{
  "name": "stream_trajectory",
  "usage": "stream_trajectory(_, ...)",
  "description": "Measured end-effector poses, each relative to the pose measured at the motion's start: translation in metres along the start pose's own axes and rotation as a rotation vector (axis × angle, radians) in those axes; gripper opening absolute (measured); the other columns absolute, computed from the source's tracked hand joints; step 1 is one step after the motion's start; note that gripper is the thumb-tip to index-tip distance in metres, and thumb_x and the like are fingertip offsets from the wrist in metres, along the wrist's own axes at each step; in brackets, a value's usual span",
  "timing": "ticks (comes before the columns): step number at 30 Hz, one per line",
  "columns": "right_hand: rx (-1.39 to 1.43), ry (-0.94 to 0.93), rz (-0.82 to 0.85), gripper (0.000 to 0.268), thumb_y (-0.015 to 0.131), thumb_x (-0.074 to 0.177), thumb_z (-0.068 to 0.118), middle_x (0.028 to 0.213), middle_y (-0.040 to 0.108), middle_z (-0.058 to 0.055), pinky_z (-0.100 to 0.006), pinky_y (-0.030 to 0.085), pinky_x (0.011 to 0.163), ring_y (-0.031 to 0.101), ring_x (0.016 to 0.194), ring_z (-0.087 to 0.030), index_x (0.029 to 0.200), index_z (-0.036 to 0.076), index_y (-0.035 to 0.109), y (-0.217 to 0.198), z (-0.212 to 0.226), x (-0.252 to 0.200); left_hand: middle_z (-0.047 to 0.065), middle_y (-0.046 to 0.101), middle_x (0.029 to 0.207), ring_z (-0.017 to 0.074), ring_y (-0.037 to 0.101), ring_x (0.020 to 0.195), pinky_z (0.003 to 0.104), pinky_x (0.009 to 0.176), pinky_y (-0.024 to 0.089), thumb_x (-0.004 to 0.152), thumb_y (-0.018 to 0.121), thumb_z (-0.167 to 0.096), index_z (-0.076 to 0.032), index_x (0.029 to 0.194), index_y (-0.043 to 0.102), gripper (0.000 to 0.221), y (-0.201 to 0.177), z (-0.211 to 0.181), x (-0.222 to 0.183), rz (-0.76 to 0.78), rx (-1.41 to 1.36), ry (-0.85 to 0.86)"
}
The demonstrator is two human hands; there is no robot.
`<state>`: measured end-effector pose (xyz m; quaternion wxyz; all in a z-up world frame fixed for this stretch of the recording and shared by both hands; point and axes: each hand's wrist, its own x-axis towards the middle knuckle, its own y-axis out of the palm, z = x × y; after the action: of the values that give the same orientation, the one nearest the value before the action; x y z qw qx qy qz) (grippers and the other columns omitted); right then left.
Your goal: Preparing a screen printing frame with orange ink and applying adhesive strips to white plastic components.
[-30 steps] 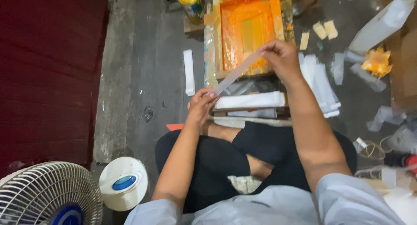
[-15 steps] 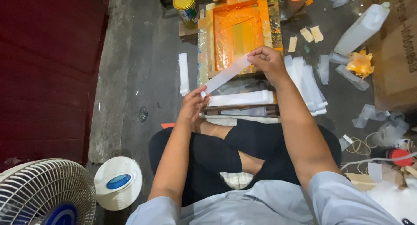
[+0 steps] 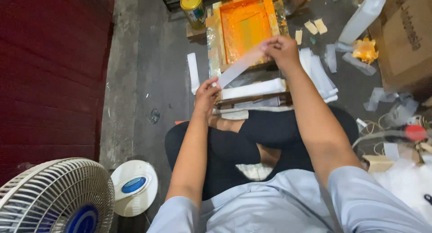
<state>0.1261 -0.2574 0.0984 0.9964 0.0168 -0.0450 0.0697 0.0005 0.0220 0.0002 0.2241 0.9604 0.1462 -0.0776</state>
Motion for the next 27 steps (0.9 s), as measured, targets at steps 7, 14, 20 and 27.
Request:
stream_trajectory(7, -0.044, 0.036, -0.06, 0.009, 0.071, 0.093, 0.008, 0.084, 0.068, 0.002, -0.016, 0.046, 0.057, 0.06, 0.072, -0.005, 0.101, 0.01, 0.075, 0.029, 0.075, -0.035, 0.01, 0.064, 0.112, 0.0112, 0.061, 0.079, 0.018, 0.069, 0.046, 0.084, 0.066, 0.008, -0.002, 0.135, 0.062, 0.052, 0.014, -0.039, -0.032, 0.119, -0.057, -0.005)
stream_trajectory(14, -0.173, -0.269, -0.113, 0.013, 0.069, 0.094, 0.001, 0.087, 0.071, -0.002, -0.02, 0.053, 0.069, 0.062, 0.073, -0.009, 0.104, 0.002, 0.077, 0.057, 0.084, -0.034, 0.007, 0.069, 0.103, 0.0095, 0.058, 0.078, 0.02, 0.068, 0.046, 0.088, 0.067, 0.0, 0.0, 0.125, 0.068, 0.036, 0.021, -0.074, -0.065, 0.065, 0.086, 0.046)
stream_trajectory(20, -0.141, -0.454, -0.019, 0.013, 0.069, 0.095, -0.003, 0.089, 0.07, -0.005, -0.022, 0.052, 0.07, 0.062, 0.075, -0.011, 0.107, -0.003, 0.075, 0.089, 0.077, -0.006, 0.004, 0.069, 0.087, 0.0107, 0.06, 0.074, 0.023, 0.068, 0.049, 0.086, 0.068, -0.006, -0.003, 0.109, 0.072, 0.023, 0.006, -0.091, -0.051, -0.022, 0.258, 0.073)
stream_trajectory(27, -0.288, -0.527, 0.131, 0.017, 0.066, 0.095, -0.003, 0.091, 0.073, -0.005, -0.024, 0.056, 0.07, 0.063, 0.074, -0.012, 0.108, -0.002, 0.076, 0.148, 0.059, 0.047, 0.004, 0.07, 0.082, 0.0113, 0.061, 0.073, 0.024, 0.069, 0.049, 0.081, 0.072, -0.003, -0.002, 0.101, 0.074, 0.021, -0.044, -0.087, 0.007, -0.124, 0.309, 0.007)
